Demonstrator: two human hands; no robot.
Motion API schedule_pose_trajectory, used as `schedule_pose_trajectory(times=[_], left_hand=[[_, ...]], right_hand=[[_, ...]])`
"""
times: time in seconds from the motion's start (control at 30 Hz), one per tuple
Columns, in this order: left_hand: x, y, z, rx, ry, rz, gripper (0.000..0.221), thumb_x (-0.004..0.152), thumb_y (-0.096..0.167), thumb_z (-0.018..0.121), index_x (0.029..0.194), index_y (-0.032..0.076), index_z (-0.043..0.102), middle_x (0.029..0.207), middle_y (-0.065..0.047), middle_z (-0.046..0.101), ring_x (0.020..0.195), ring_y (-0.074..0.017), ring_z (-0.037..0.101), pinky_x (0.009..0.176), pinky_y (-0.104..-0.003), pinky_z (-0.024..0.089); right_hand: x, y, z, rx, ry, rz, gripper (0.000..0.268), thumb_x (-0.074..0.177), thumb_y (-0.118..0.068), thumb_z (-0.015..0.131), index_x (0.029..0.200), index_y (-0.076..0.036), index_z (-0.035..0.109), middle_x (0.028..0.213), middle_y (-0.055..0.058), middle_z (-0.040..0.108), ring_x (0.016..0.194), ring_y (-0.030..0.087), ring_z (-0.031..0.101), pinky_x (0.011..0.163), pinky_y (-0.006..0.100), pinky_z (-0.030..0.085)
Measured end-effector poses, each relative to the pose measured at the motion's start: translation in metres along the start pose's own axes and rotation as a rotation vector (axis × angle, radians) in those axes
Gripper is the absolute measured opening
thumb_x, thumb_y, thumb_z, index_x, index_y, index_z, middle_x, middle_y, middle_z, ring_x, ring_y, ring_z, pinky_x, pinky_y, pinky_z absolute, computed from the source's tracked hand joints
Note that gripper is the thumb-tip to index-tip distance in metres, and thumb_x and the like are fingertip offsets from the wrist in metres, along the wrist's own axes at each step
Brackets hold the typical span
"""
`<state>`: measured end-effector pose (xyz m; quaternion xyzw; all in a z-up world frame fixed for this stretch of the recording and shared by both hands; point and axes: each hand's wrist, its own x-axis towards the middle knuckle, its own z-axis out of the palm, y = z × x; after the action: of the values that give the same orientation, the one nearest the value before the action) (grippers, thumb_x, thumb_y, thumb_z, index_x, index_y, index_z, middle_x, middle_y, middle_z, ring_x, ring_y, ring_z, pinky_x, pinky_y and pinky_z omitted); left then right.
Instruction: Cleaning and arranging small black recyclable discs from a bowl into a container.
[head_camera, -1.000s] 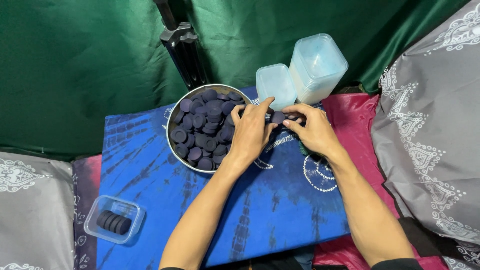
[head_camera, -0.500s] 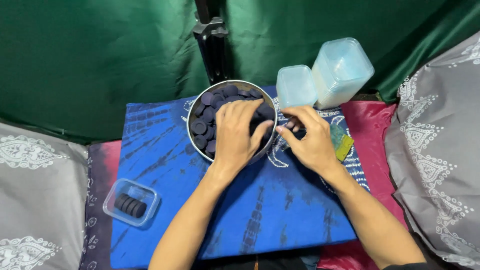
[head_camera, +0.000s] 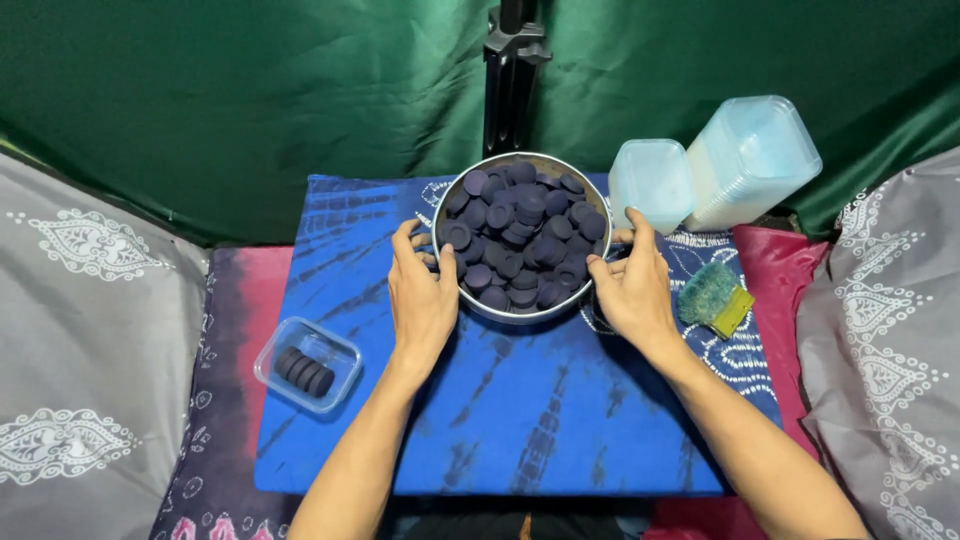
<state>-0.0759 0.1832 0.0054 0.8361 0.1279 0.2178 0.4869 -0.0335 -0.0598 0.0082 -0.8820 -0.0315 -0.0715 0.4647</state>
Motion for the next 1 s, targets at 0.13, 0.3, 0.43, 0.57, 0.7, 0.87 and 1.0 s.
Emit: schedule_pose_trajectory(times=[0.13, 0.3, 0.43, 0.57, 0.7, 0.87, 1.0], left_hand=[[0.004, -0.001, -0.006, 0.002, 0.043, 0.012, 0.044, 0.096, 0.005, 0.057, 0.137, -0.002, 0.042, 0.115, -0.028, 0.067, 0.096, -0.0425, 0.071, 0.071, -0.046, 0.061], [-0.002, -0.005, -0.025, 0.167, 0.106, -0.071, 0.039, 0.100, 0.020, 0.056, 0.135, 0.008, 0.047, 0.100, -0.020, 0.067, 0.095, -0.0419, 0.070, 0.074, -0.054, 0.057], [-0.010, -0.021, -0.037, 0.217, 0.149, -0.015, 0.038, 0.101, 0.024, 0.053, 0.135, 0.007, 0.048, 0.114, -0.021, 0.064, 0.104, -0.0403, 0.065, 0.084, -0.053, 0.054], [-0.015, -0.034, -0.040, 0.548, 0.254, 0.089, 0.044, 0.100, 0.036, 0.057, 0.134, 0.009, 0.052, 0.130, -0.016, 0.055, 0.119, -0.0361, 0.052, 0.097, -0.052, 0.040], [-0.006, -0.036, -0.039, 0.640, 0.340, 0.276, 0.041, 0.099, 0.035, 0.061, 0.131, 0.009, 0.055, 0.137, -0.015, 0.051, 0.127, -0.0337, 0.046, 0.107, -0.052, 0.030], [0.008, -0.027, -0.039, 0.691, 0.195, 0.388, 0.046, 0.098, 0.025, 0.060, 0.138, 0.005, 0.053, 0.130, -0.016, 0.056, 0.124, -0.0345, 0.048, 0.110, -0.056, 0.025], [0.014, -0.028, -0.040, 0.708, 0.100, 0.416, 0.043, 0.105, 0.026, 0.047, 0.142, 0.005, 0.053, 0.128, -0.015, 0.060, 0.126, -0.0350, 0.048, 0.111, -0.061, 0.018]], right_hand=[[0.000, -0.003, 0.007, 0.019, -0.015, 0.004, 0.072, 0.086, -0.006, 0.069, 0.148, 0.012, 0.036, 0.120, 0.032, 0.061, 0.084, 0.043, 0.074, 0.069, 0.044, 0.063], [-0.002, -0.015, 0.028, 0.081, -0.067, 0.004, 0.071, 0.083, -0.004, 0.069, 0.146, 0.010, 0.040, 0.118, 0.031, 0.061, 0.082, 0.042, 0.074, 0.069, 0.043, 0.063], [0.003, -0.013, 0.049, 0.114, -0.123, -0.036, 0.071, 0.084, -0.007, 0.069, 0.147, 0.007, 0.039, 0.121, 0.028, 0.062, 0.080, 0.040, 0.074, 0.066, 0.041, 0.063], [0.002, -0.026, 0.067, 0.136, -0.177, -0.072, 0.069, 0.084, -0.007, 0.070, 0.145, 0.004, 0.040, 0.120, 0.029, 0.062, 0.079, 0.041, 0.075, 0.065, 0.042, 0.063], [-0.002, -0.039, 0.077, -0.046, -0.150, -0.160, 0.057, 0.083, -0.016, 0.077, 0.135, -0.005, 0.056, 0.125, 0.022, 0.061, 0.089, 0.037, 0.075, 0.068, 0.041, 0.064], [-0.008, -0.081, 0.088, -0.306, 0.004, -0.566, 0.047, 0.089, -0.025, 0.078, 0.131, -0.011, 0.065, 0.133, 0.010, 0.051, 0.116, 0.034, 0.050, 0.093, 0.045, 0.047], [0.009, -0.083, 0.118, -0.408, -0.077, -0.658, 0.035, 0.099, -0.029, 0.066, 0.132, -0.017, 0.068, 0.120, 0.002, 0.062, 0.119, 0.027, 0.047, 0.095, 0.040, 0.042]])
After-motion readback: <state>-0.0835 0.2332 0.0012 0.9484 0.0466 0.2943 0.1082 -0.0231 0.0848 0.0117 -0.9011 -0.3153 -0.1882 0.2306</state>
